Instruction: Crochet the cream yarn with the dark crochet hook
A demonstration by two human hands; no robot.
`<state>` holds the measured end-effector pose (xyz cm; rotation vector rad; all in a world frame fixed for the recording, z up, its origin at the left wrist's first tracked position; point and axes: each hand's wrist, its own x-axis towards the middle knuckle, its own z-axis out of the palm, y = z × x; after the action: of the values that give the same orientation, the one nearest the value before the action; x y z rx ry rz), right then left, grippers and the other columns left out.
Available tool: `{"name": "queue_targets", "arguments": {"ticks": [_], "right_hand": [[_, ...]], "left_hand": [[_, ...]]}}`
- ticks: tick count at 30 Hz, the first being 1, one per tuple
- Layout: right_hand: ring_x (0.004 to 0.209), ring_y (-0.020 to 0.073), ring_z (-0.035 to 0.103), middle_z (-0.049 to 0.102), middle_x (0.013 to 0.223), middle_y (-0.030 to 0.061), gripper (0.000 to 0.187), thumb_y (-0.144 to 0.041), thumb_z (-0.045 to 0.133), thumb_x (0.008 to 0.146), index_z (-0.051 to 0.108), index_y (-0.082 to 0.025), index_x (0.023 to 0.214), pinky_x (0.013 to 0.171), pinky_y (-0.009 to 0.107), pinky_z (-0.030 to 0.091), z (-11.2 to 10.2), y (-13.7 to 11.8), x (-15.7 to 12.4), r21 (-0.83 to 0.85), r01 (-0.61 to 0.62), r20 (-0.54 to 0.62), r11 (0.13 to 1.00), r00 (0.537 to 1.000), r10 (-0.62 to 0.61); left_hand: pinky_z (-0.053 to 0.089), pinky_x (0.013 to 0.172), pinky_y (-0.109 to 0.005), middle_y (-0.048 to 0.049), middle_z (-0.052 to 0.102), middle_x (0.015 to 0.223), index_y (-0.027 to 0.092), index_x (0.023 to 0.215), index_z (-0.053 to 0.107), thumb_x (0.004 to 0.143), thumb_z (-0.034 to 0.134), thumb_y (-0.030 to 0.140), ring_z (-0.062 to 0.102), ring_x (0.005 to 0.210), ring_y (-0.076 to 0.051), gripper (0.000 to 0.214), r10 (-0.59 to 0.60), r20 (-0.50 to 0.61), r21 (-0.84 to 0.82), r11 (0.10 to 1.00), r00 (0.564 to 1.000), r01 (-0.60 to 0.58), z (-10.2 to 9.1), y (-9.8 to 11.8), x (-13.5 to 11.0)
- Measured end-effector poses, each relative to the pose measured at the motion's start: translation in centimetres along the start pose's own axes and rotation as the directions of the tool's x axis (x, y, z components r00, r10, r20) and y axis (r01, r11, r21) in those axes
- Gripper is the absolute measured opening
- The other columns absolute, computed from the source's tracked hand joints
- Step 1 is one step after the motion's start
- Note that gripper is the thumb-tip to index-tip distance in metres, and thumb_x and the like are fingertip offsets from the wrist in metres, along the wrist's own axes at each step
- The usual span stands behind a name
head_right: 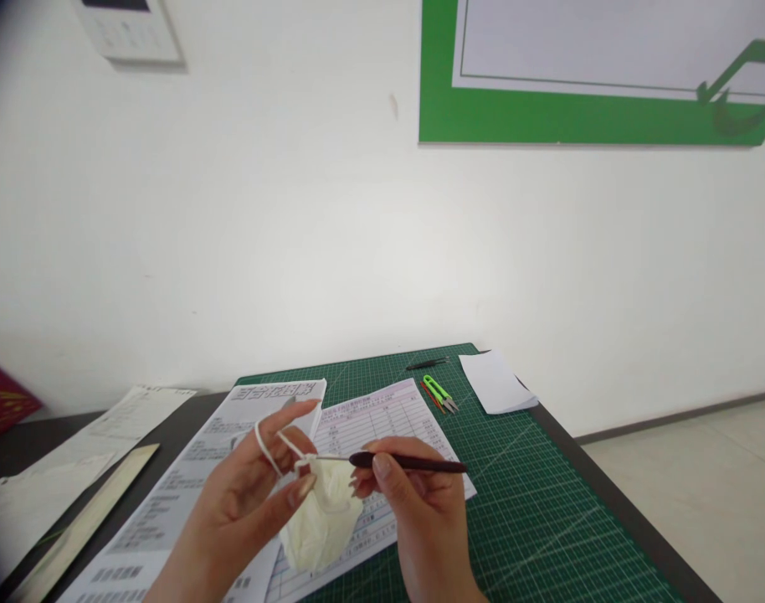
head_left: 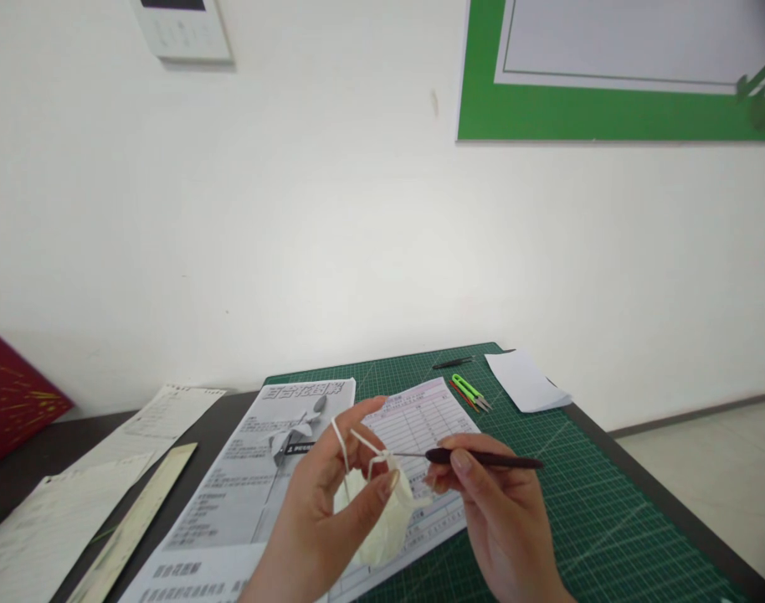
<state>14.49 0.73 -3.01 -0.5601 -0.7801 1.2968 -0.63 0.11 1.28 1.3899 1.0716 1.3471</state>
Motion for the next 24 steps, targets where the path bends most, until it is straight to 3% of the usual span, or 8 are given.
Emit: {"name": "queue_targets", "arguments": {"ticks": [5, 11, 18, 21, 24], "right_hand": [[0.057, 0.0129, 0.062, 0.070, 0.064, 0.0025, 0.008, -0.025, 0.068, 0.077, 0.071, -0.018, 0.081, 0.057, 0.024, 0.050, -0.2, 0.1, 0.1, -0.030, 0.032, 0.041, 0.999, 0.999, -0.031], [0.057, 0.0117, 0.060, 0.069, 0.066, 0.0014, 0.009, -0.026, 0.065, 0.079, 0.069, -0.018, 0.079, 0.056, 0.022, 0.048, -0.4, 0.4, 0.2, -0.043, 0.030, 0.045, 0.999, 0.999, -0.028], [0.063, 0.0127, 0.060, 0.066, 0.076, 0.0018, 0.010, -0.029, 0.068, 0.076, 0.070, -0.018, 0.077, 0.057, 0.023, 0.053, 0.0, 0.4, 0.5, -0.008, -0.073, 0.008, 0.997, 0.997, 0.073], [0.071, 0.0144, 0.061, 0.066, 0.082, 0.0028, 0.015, -0.031, 0.072, 0.072, 0.070, -0.019, 0.082, 0.059, 0.024, 0.054, 0.4, 0.5, 0.5, -0.032, -0.108, 0.038, 0.994, 0.993, 0.109], [0.065, 0.0138, 0.062, 0.066, 0.079, 0.0006, 0.032, -0.032, 0.077, 0.066, 0.067, -0.022, 0.094, 0.056, 0.025, 0.054, 0.9, 0.7, 0.3, -0.042, -0.230, 0.116, 0.972, 0.965, 0.233]], "left_hand": [[0.041, 0.066, -0.030, 0.0017, 0.059, 0.064, 0.026, 0.117, 0.055, 0.079, 0.061, 0.029, 0.054, 0.062, -0.016, 0.039, -0.004, 0.063, 0.045, 0.999, 0.998, 0.001, -0.6, -0.6, 0.2], [0.041, 0.067, -0.029, 0.0004, 0.062, 0.065, 0.027, 0.116, 0.058, 0.078, 0.062, 0.025, 0.056, 0.065, -0.017, 0.039, 0.082, 0.077, 0.119, 0.989, 0.994, -0.091, -0.7, -0.9, 0.3], [0.040, 0.068, -0.029, 0.0020, 0.059, 0.061, 0.028, 0.112, 0.062, 0.077, 0.064, 0.024, 0.055, 0.062, -0.016, 0.035, 0.101, 0.052, 0.027, 0.994, 0.994, -0.103, -0.6, -0.9, 0.5], [0.042, 0.065, -0.029, 0.0026, 0.059, 0.062, 0.029, 0.114, 0.060, 0.078, 0.062, 0.024, 0.056, 0.059, -0.015, 0.037, 0.084, 0.134, -0.021, 0.996, 0.987, -0.082, -0.9, -1.4, 0.8], [0.044, 0.068, -0.030, 0.0019, 0.061, 0.065, 0.030, 0.116, 0.057, 0.080, 0.060, 0.023, 0.059, 0.062, -0.016, 0.037, 0.047, 0.230, -0.014, 0.999, 0.972, -0.045, -1.0, -1.7, 1.0]]}}
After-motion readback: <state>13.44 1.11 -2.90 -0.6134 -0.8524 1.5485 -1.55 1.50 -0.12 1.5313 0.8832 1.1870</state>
